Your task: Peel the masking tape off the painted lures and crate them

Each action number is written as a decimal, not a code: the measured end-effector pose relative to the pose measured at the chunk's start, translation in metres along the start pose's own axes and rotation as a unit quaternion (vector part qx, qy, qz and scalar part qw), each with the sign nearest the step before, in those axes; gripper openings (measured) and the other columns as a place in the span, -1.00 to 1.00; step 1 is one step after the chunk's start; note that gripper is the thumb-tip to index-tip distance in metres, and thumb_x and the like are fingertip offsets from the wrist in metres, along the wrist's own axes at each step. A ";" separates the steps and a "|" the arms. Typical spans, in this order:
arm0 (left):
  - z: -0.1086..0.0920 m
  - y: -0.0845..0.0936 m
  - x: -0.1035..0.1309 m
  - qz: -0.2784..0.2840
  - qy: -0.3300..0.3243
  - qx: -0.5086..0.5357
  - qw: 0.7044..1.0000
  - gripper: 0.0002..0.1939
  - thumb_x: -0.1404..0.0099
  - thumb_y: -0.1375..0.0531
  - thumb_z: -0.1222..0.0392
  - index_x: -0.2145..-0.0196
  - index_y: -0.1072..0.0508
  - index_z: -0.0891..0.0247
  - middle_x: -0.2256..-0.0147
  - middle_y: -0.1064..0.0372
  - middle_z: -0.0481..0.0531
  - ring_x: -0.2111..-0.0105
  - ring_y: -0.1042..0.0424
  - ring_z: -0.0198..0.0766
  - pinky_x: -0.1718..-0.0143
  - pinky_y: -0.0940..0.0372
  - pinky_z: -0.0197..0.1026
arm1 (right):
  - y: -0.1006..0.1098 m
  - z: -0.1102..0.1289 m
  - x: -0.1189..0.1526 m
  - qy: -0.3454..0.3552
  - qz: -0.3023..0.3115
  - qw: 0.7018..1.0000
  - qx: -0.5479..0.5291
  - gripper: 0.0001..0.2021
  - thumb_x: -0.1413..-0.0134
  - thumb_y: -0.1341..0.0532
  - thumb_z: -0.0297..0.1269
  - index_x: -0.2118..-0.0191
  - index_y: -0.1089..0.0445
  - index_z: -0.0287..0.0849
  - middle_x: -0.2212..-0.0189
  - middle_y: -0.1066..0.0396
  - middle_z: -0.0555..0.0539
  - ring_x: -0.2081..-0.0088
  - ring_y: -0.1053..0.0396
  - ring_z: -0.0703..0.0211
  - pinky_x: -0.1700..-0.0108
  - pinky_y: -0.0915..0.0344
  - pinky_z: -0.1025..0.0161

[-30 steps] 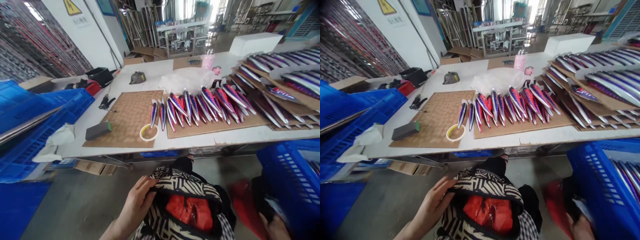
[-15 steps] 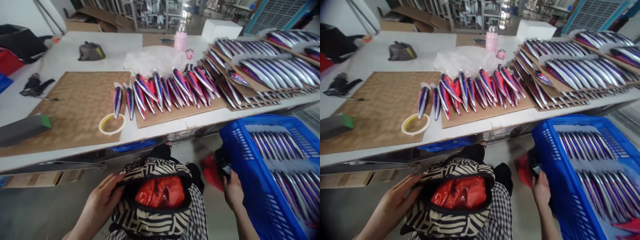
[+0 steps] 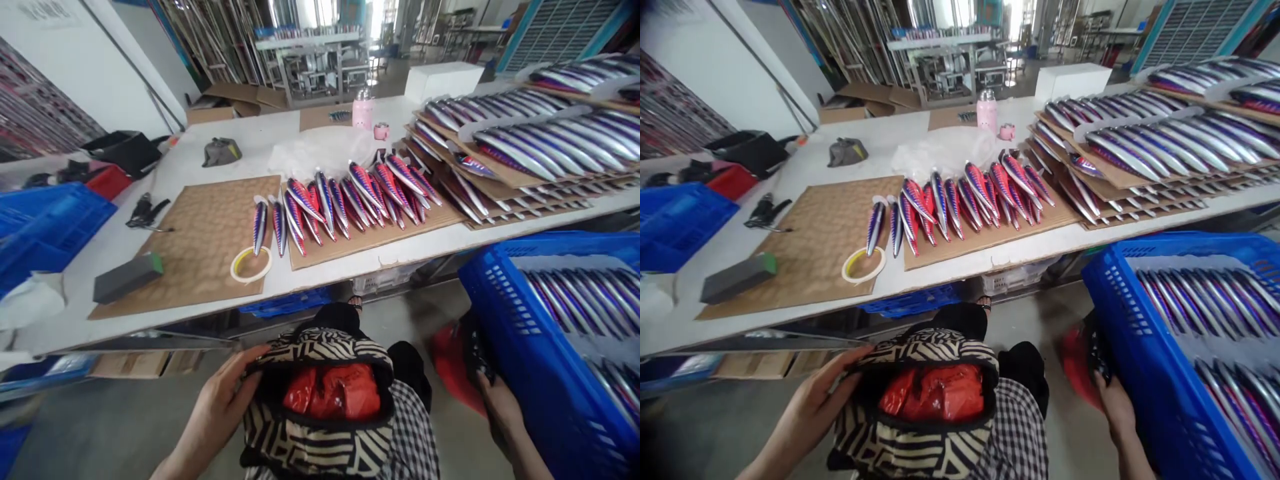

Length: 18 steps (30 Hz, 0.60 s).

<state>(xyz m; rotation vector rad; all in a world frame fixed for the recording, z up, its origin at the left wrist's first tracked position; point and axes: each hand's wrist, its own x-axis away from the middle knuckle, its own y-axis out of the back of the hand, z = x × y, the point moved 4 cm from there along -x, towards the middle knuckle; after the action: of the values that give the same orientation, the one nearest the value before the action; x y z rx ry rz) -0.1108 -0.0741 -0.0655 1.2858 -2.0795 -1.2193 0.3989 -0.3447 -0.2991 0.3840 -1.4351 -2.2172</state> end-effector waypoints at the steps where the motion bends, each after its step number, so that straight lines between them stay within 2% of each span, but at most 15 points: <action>1: 0.001 0.000 -0.001 0.015 0.014 0.008 1.000 -0.68 -0.30 -0.08 0.08 0.02 -0.42 0.13 0.10 -0.49 -0.02 0.12 -0.48 -0.23 0.10 -0.36 -0.30 | -0.005 0.005 0.010 0.000 0.007 1.000 -0.007 -0.27 0.06 0.07 0.14 0.10 -0.43 -0.46 0.18 -0.44 -0.51 0.07 -0.41 -0.36 0.10 -0.35 -0.10; 3: 0.004 0.001 -0.003 0.049 0.033 0.028 0.998 -0.65 -0.31 -0.08 0.05 -0.01 -0.41 0.14 0.05 -0.46 0.00 0.06 -0.44 -0.20 0.02 -0.33 -0.25 | -0.013 0.026 0.035 -0.011 0.025 0.998 -0.049 -0.21 0.09 0.05 0.17 -0.05 -0.33 -0.47 0.03 -0.38 -0.47 -0.01 -0.36 -0.34 -0.02 -0.30 -0.09; 5: 0.005 0.004 -0.007 0.090 0.039 0.056 0.994 -0.62 -0.32 -0.06 0.04 -0.05 -0.39 0.15 0.01 -0.43 0.03 0.01 -0.41 -0.19 -0.02 -0.30 -0.22 | -0.017 0.063 0.066 -0.041 0.070 0.986 -0.144 -0.23 0.06 -0.01 0.19 -0.15 -0.25 -0.32 -0.04 -0.37 -0.34 -0.05 -0.34 -0.25 -0.10 -0.26 -0.07; 7: 0.006 0.009 -0.010 0.125 0.034 0.079 0.988 -0.63 -0.34 -0.05 0.05 -0.05 -0.39 0.13 0.02 -0.44 0.02 0.02 -0.42 -0.20 0.01 -0.32 -0.24 | -0.013 0.116 0.094 -0.019 0.154 0.953 -0.261 -0.29 0.00 -0.04 0.18 -0.17 -0.24 -0.22 -0.08 -0.35 -0.24 -0.11 -0.29 -0.15 -0.16 -0.20 -0.03; 9: 0.006 0.014 -0.013 0.150 0.023 0.088 0.984 -0.67 -0.33 -0.06 0.09 -0.01 -0.43 0.11 0.06 -0.47 0.02 0.07 -0.44 -0.20 0.06 -0.34 -0.26 | 0.000 0.173 0.114 0.034 0.203 0.921 -0.329 -0.37 -0.04 -0.09 0.14 -0.15 -0.28 -0.14 -0.14 -0.29 -0.16 -0.19 -0.20 -0.08 -0.21 -0.13 -0.01; 11: 0.006 0.018 -0.013 0.163 0.021 0.086 0.983 -0.71 -0.31 -0.09 0.11 0.05 -0.47 0.10 0.12 -0.49 0.01 0.13 -0.46 -0.19 0.10 -0.35 -0.26 | 0.016 0.222 0.124 0.086 0.219 0.900 -0.366 -0.43 -0.08 -0.10 0.10 -0.13 -0.31 -0.12 -0.13 -0.30 -0.15 -0.19 -0.20 -0.05 -0.21 -0.14 0.00; 13: 0.007 0.016 -0.010 0.179 0.040 0.092 0.979 -0.74 -0.30 -0.10 0.11 0.11 -0.49 0.13 0.17 -0.51 0.02 0.17 -0.47 -0.18 0.14 -0.34 -0.25 | 0.030 0.259 0.128 0.149 0.223 0.884 -0.382 -0.47 -0.11 -0.11 0.06 -0.12 -0.33 -0.10 -0.14 -0.29 -0.13 -0.20 -0.18 -0.03 -0.21 -0.14 0.00; 15: 0.009 0.011 -0.006 0.194 0.074 0.111 0.972 -0.77 -0.29 -0.09 0.09 0.20 -0.49 0.18 0.26 -0.51 0.03 0.24 -0.47 -0.18 0.21 -0.33 -0.26 | 0.036 0.285 0.128 0.205 0.222 0.873 -0.383 -0.50 -0.09 -0.14 0.03 -0.11 -0.35 -0.08 -0.14 -0.29 -0.10 -0.20 -0.18 -0.03 -0.21 -0.16 0.00; 18: 0.017 0.005 0.000 0.183 0.112 0.122 0.969 -0.76 -0.27 -0.10 0.03 0.36 -0.45 0.24 0.41 -0.46 0.01 0.38 -0.43 -0.21 0.36 -0.29 -0.28 | 0.031 0.305 0.126 0.242 0.216 0.872 -0.367 -0.51 -0.04 -0.20 -0.01 -0.09 -0.37 -0.06 -0.11 -0.33 -0.09 -0.17 -0.23 -0.07 -0.17 -0.22 -0.02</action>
<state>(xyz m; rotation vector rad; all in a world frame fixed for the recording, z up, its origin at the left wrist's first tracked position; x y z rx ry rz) -0.1254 -0.0652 -0.0704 1.0161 -2.2180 -0.6450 0.1555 -0.1841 -0.1419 0.2799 -0.3134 -1.9170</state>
